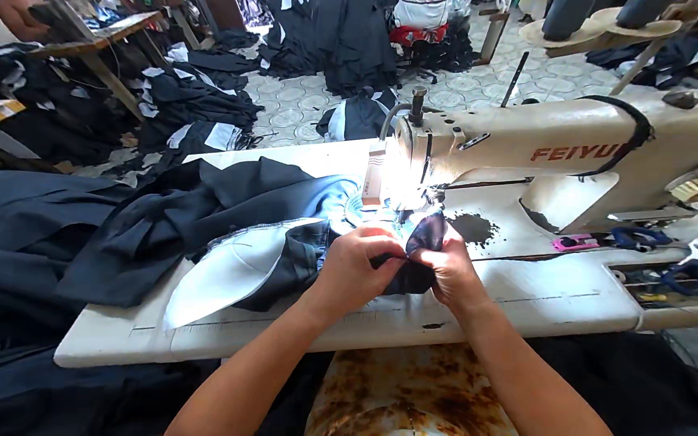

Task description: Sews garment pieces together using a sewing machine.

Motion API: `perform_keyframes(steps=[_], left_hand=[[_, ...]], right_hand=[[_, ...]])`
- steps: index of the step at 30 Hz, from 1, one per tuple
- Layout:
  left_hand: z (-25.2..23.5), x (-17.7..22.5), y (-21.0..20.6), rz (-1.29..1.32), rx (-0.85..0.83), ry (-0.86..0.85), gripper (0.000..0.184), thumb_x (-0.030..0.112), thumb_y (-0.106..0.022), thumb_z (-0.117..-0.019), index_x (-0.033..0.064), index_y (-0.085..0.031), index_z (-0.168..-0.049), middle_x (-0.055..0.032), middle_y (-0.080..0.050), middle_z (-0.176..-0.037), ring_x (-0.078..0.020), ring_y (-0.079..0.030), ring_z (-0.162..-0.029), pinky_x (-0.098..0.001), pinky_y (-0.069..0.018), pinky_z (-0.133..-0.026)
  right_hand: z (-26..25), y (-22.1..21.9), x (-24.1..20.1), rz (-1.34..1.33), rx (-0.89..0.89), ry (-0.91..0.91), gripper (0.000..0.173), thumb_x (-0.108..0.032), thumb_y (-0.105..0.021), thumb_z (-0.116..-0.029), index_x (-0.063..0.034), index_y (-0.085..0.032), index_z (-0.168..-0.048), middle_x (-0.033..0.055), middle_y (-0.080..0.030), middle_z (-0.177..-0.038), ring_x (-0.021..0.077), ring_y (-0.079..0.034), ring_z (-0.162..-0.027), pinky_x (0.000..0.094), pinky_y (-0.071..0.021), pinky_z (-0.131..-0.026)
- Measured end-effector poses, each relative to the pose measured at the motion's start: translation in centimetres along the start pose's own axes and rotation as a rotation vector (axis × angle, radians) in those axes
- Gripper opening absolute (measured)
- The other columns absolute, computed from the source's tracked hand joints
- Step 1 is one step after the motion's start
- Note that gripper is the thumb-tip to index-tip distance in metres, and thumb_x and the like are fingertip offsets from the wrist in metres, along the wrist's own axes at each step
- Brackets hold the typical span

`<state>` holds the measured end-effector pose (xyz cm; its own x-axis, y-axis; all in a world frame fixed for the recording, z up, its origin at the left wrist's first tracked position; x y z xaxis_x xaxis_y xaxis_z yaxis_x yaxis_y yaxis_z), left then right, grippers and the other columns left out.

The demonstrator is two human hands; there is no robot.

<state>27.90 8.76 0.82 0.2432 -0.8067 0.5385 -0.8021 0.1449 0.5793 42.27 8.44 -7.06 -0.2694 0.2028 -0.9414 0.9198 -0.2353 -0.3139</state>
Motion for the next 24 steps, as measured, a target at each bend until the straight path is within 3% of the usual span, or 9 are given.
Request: perform_keyframes(steps=[5, 11, 15, 19, 23, 24], left_hand=[[0.6, -1.1, 0.1, 0.117, 0.024, 0.067, 0.015, 0.014, -0.067, -0.0935, 0.0045, -0.077, -0.088, -0.0006, -0.071, -0.082, -0.0003, -0.065, -0.076, -0.0183, -0.0545, -0.07], [0.9, -2.7, -0.8, 0.27, -0.054, 0.278, 0.007, 0.012, -0.072, -0.093, 0.0063, -0.075, -0.095, 0.003, -0.072, -0.086, 0.0022, -0.065, -0.077, -0.0174, -0.055, -0.071], [1.0, -2.6, -0.1, 0.28, -0.008, 0.293, 0.022, 0.013, -0.06, -0.1004, 0.0055, -0.073, -0.084, 0.0057, -0.064, -0.072, 0.0046, -0.056, -0.064, -0.0138, -0.0459, -0.059], [0.8, -3.3, -0.2, 0.205, 0.006, 0.338, 0.014, 0.009, -0.071, -0.0894, 0.0096, -0.067, -0.076, 0.0049, -0.063, -0.07, 0.0011, -0.058, -0.063, -0.0177, -0.0471, -0.056], [1.0, -4.3, -0.9, 0.238, -0.085, 0.464, 0.008, 0.007, -0.077, -0.0885, 0.0081, -0.069, -0.085, 0.0022, -0.068, -0.075, -0.0029, -0.063, -0.068, -0.0217, -0.0533, -0.062], [1.1, -4.6, -1.0, 0.238, -0.105, 0.498, 0.011, 0.009, -0.078, -0.0884, 0.0078, -0.069, -0.082, 0.0019, -0.066, -0.071, -0.0032, -0.06, -0.063, -0.022, -0.0503, -0.059]], right_hand=[[0.3, -0.3, -0.1, -0.045, -0.001, 0.032, 0.048, 0.018, -0.07, -0.0728, -0.0047, -0.063, -0.115, 0.0055, -0.073, -0.097, 0.0122, -0.072, -0.087, 0.0314, -0.063, -0.078], [0.3, -0.3, -0.3, -0.039, 0.036, 0.06, 0.047, 0.021, -0.069, -0.0721, -0.0038, -0.064, -0.112, 0.0046, -0.072, -0.096, 0.0107, -0.071, -0.086, 0.0298, -0.0624, -0.078], [0.5, -0.3, -0.5, -0.033, 0.044, 0.065, 0.049, 0.021, -0.069, -0.0723, -0.0039, -0.063, -0.114, 0.0042, -0.072, -0.096, 0.0097, -0.071, -0.087, 0.029, -0.0624, -0.079], [0.6, -0.4, -0.6, -0.017, 0.045, 0.09, 0.051, 0.02, -0.071, -0.0708, -0.0043, -0.063, -0.115, 0.0038, -0.073, -0.097, 0.0101, -0.072, -0.087, 0.0294, -0.0626, -0.078], [0.7, -0.4, -0.6, 0.001, 0.035, 0.101, 0.052, 0.02, -0.07, -0.0711, -0.0046, -0.064, -0.117, 0.0036, -0.073, -0.097, 0.0104, -0.072, -0.087, 0.0301, -0.063, -0.078], [0.7, -0.4, -0.6, 0.009, 0.033, 0.106, 0.053, 0.02, -0.071, -0.0709, -0.0047, -0.063, -0.117, 0.0033, -0.073, -0.097, 0.0102, -0.072, -0.087, 0.0298, -0.063, -0.078]])
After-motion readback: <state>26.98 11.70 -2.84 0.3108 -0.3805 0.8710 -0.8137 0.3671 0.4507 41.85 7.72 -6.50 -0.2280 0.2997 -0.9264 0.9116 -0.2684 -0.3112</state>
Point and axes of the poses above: each hand's wrist, its own z-axis away from the middle knuckle, its own y-axis out of the back of the hand, x = y × z, the point moved 10 cm from there along -z, towards the middle knuckle
